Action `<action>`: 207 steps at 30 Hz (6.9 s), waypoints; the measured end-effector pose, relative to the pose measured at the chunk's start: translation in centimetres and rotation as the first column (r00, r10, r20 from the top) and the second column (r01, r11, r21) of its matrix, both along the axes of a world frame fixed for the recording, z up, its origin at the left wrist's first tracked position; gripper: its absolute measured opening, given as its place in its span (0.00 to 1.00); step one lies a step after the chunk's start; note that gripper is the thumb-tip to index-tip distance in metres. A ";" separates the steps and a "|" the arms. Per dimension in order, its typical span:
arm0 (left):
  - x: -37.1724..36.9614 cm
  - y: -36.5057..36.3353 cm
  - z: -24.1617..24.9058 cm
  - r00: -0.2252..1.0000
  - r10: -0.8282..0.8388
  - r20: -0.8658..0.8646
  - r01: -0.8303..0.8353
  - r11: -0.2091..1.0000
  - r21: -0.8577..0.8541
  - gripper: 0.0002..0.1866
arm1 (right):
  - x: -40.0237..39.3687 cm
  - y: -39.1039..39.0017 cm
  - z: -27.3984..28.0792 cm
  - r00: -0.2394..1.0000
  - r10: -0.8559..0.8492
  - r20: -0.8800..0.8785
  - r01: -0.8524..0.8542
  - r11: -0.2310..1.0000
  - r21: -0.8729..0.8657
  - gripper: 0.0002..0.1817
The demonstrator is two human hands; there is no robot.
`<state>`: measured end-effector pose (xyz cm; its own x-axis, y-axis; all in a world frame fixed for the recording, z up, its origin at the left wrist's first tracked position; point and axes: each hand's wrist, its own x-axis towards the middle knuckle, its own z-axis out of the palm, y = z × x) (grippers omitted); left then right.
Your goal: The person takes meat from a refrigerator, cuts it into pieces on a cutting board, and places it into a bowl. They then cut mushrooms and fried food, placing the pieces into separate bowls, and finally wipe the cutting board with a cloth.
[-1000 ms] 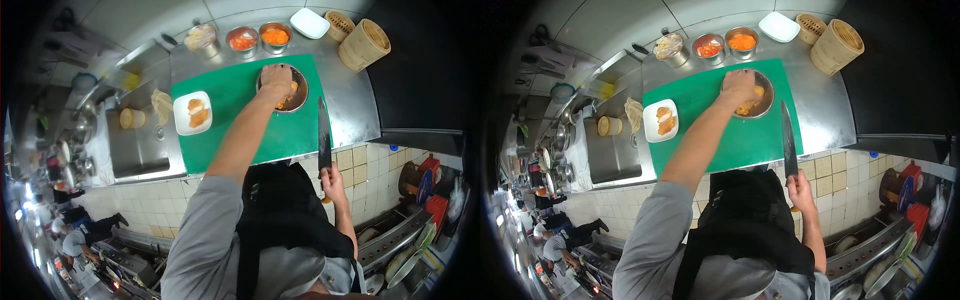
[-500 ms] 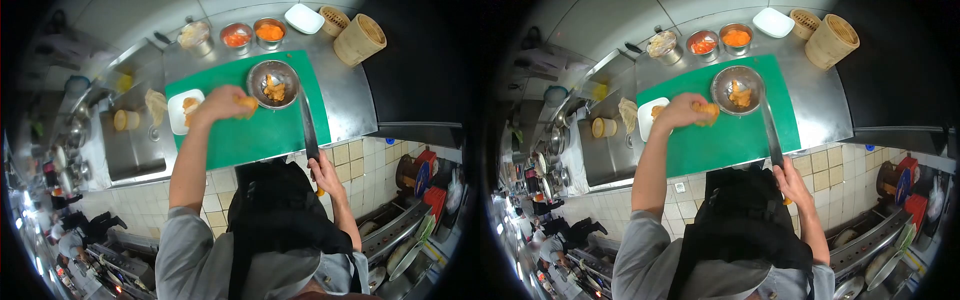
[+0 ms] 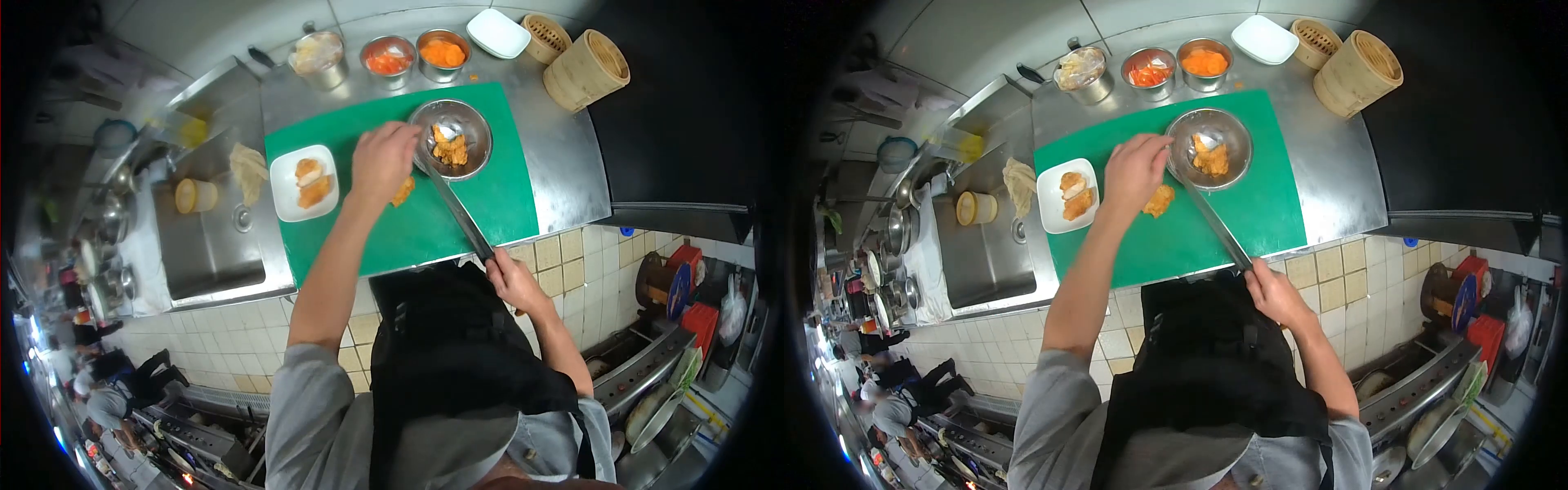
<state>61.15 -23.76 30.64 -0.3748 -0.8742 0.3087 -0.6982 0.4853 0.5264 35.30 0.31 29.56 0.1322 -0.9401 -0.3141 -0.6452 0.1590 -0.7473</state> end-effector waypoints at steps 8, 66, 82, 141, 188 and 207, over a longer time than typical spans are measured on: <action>-8.5 -6.8 -2.5 0.627 -0.305 0.717 0.320 0.940 0.120 0.15 | -2.8 6.0 -0.9 0.992 -0.127 0.016 0.124 0.985 0.121 0.10; 4.9 8.0 -10.5 0.984 0.172 -0.041 -0.167 0.979 0.114 0.36 | 7.9 -10.3 -3.2 0.943 0.241 -0.230 -0.240 0.970 0.032 0.11; 4.8 7.9 -11.0 0.992 0.130 0.007 -0.130 0.986 0.101 0.34 | 8.6 -9.3 -3.2 0.938 0.237 -0.252 -0.251 0.968 -0.024 0.10; 5.1 8.1 -11.0 0.887 0.302 -0.349 -0.307 0.951 0.043 0.12 | 8.0 -8.0 -1.2 0.883 0.281 -0.376 -0.321 0.946 -0.047 0.11; -1.9 5.3 -2.9 0.875 0.431 0.223 -0.484 0.748 0.453 0.56 | -3.7 3.7 -2.9 0.966 -0.251 -0.063 0.252 0.968 0.013 0.09; -1.9 4.2 -4.8 0.890 0.316 0.329 -0.434 0.807 0.399 0.36 | -6.0 5.4 -5.5 0.966 -0.254 0.050 0.255 0.967 -0.026 0.06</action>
<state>59.27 -19.54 25.88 0.0032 -0.9781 -0.2083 -0.9053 -0.0913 0.4148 29.31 5.68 24.10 -0.0993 -0.9542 -0.2823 -0.5518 0.2889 -0.7823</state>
